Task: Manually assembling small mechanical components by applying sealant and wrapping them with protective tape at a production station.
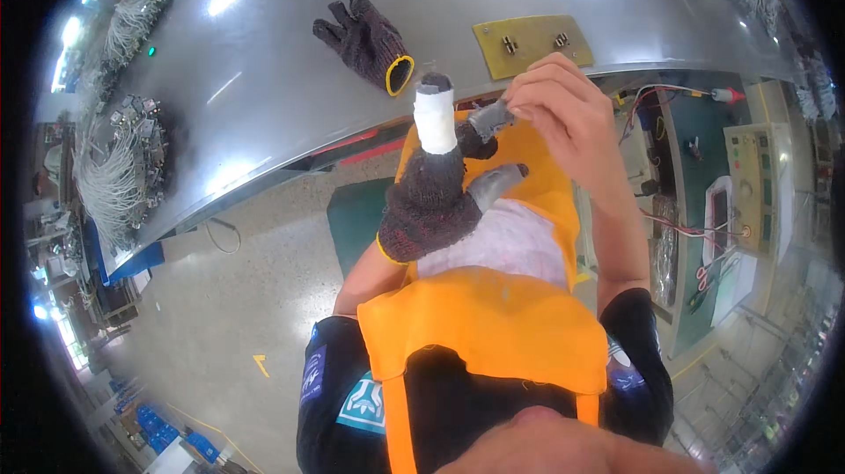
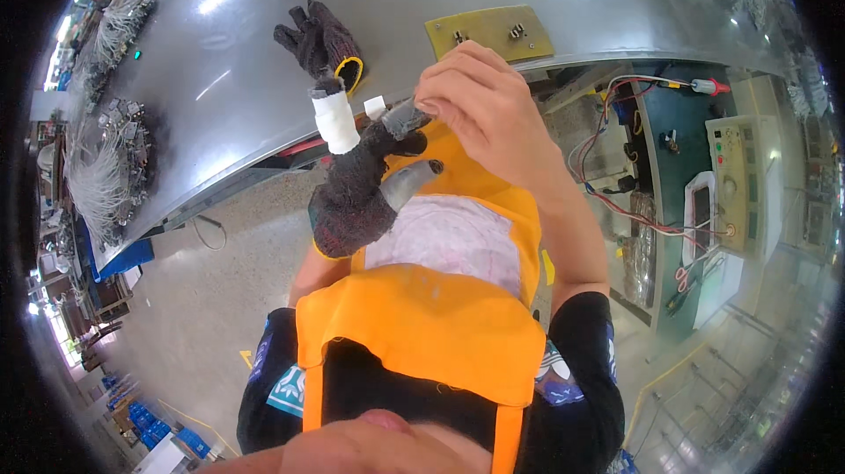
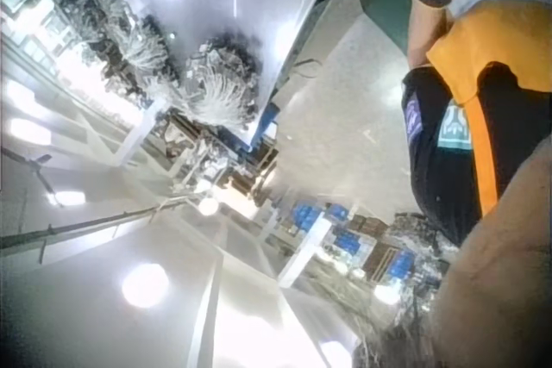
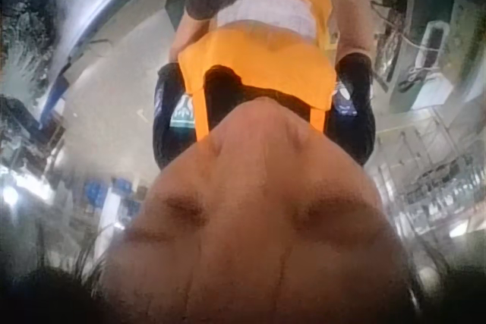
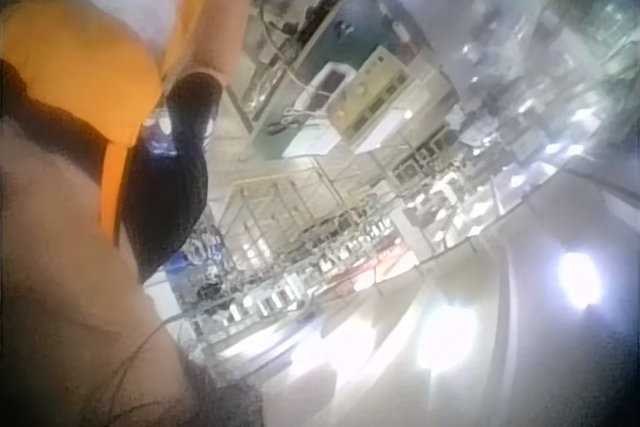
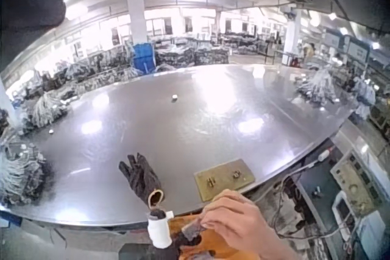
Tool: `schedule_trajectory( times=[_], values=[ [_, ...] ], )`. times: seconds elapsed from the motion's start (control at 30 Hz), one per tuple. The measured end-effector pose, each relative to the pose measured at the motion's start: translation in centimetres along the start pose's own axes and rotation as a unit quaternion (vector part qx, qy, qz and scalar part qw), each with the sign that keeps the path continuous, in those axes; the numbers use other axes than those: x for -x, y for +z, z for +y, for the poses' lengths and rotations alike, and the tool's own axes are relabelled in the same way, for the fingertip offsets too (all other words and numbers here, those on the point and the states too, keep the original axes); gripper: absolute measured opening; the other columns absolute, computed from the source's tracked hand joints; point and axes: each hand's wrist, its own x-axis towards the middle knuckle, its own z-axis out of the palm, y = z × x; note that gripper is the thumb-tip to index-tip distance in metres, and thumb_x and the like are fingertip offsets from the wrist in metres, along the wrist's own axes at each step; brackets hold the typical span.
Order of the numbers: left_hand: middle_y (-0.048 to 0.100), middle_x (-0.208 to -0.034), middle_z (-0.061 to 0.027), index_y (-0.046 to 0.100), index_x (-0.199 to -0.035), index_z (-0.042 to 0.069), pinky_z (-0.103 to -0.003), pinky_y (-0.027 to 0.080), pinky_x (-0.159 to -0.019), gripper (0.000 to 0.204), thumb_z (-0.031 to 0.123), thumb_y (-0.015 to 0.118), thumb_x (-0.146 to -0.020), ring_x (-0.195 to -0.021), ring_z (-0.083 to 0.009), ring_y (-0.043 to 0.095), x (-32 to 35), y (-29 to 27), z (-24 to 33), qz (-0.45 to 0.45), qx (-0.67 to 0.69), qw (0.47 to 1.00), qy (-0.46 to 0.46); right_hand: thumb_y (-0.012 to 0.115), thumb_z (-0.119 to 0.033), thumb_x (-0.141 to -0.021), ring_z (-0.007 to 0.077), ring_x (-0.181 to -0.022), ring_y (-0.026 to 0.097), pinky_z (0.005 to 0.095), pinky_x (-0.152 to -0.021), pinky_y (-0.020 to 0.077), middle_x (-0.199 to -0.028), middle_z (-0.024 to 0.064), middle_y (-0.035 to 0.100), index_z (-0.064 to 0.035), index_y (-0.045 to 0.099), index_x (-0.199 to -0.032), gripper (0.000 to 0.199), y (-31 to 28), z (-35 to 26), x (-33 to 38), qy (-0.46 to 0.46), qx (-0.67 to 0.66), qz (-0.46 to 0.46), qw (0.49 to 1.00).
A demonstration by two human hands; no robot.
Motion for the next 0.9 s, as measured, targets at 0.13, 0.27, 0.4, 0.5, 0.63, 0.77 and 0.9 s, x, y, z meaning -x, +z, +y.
schedule_trajectory(
  times=[0.13,0.27,0.4,0.5,0.63,0.77,0.9],
  values=[
    [0.059,-0.100,-0.0124,0.042,-0.115,-0.004,-0.029,0.048,-0.071,0.046,0.006,0.064,-0.076,-0.081,-0.0187,0.059,0.6,-1.4,1.0,0.084,0.386,0.918,0.022,0.055,0.001,-0.078,0.0199,-0.078,0.057,0.0277,-0.069,0.0445,-0.079,0.0101,0.061,0.0021,0.060,-0.076,0.005,0.0,1.8,1.8,0.236,-0.217,0.001,0.947],
    [0.060,-0.086,-0.0137,0.040,-0.118,-0.003,-0.029,0.048,-0.061,0.041,0.009,0.054,-0.081,-0.071,-0.0189,0.059,2.0,-4.9,-3.3,0.238,0.420,0.875,-0.016,0.058,-0.013,-0.082,0.0217,-0.087,0.057,0.0309,-0.078,0.0437,-0.094,0.0131,0.061,0.0036,0.059,-0.095,0.021,5.4,3.1,5.0,0.397,-0.156,-0.208,0.880],
    [0.052,-0.073,-0.0045,0.034,-0.127,0.005,-0.025,0.041,-0.049,0.055,0.027,0.060,-0.083,-0.061,-0.0125,0.050,3.5,-6.6,-5.3,0.253,0.425,0.869,-0.023,0.061,-0.014,-0.080,0.0210,-0.095,0.055,0.0309,-0.084,0.0415,-0.111,0.0111,0.056,0.0036,0.051,-0.112,0.038,13.8,6.9,9.3,0.452,-0.347,-0.051,0.820],
    [0.051,-0.076,-0.0030,0.045,-0.106,0.005,-0.024,0.040,-0.048,0.040,0.034,0.060,-0.082,-0.059,-0.0121,0.049,4.2,-5.2,-5.4,0.288,0.446,0.842,-0.097,0.061,-0.012,-0.080,0.0178,-0.100,0.052,0.0288,-0.091,0.0372,-0.121,0.0098,0.050,0.0007,0.045,-0.120,0.045,16.5,7.3,8.6,0.398,-0.439,0.003,0.805],
    [0.058,-0.078,-0.0095,0.046,-0.114,0.004,-0.024,0.037,-0.046,0.060,0.056,0.044,-0.084,-0.049,-0.0166,0.049,4.3,-4.4,-4.4,0.235,0.421,0.833,-0.270,0.062,-0.015,-0.080,0.0139,-0.098,0.052,0.0261,-0.091,0.0346,-0.106,0.0071,0.057,-0.0017,0.054,-0.110,0.034,18.0,7.9,8.3,0.452,-0.583,0.041,0.674],
    [0.060,-0.089,-0.0091,0.047,-0.108,0.006,-0.022,0.037,-0.043,0.049,0.051,0.042,-0.087,-0.052,-0.0112,0.048,5.2,-4.1,-5.8,0.237,0.499,0.788,-0.272,0.064,-0.019,-0.080,0.0091,-0.077,0.053,0.0235,-0.076,0.0394,-0.083,0.0004,0.061,-0.0013,0.063,-0.092,0.022,17.5,6.8,7.6,0.517,-0.468,0.049,0.715],
    [0.059,-0.078,-0.0064,0.054,-0.099,0.006,-0.023,0.036,-0.043,0.045,0.048,0.041,-0.089,-0.052,-0.0111,0.049,4.9,-4.9,-5.1,0.143,0.548,0.795,-0.217,0.064,-0.019,-0.080,0.0085,-0.075,0.052,0.0225,-0.073,0.0391,-0.085,0.0013,0.061,-0.0006,0.062,-0.092,0.022,18.0,6.8,7.6,0.527,-0.452,0.019,0.720]
  ],
)
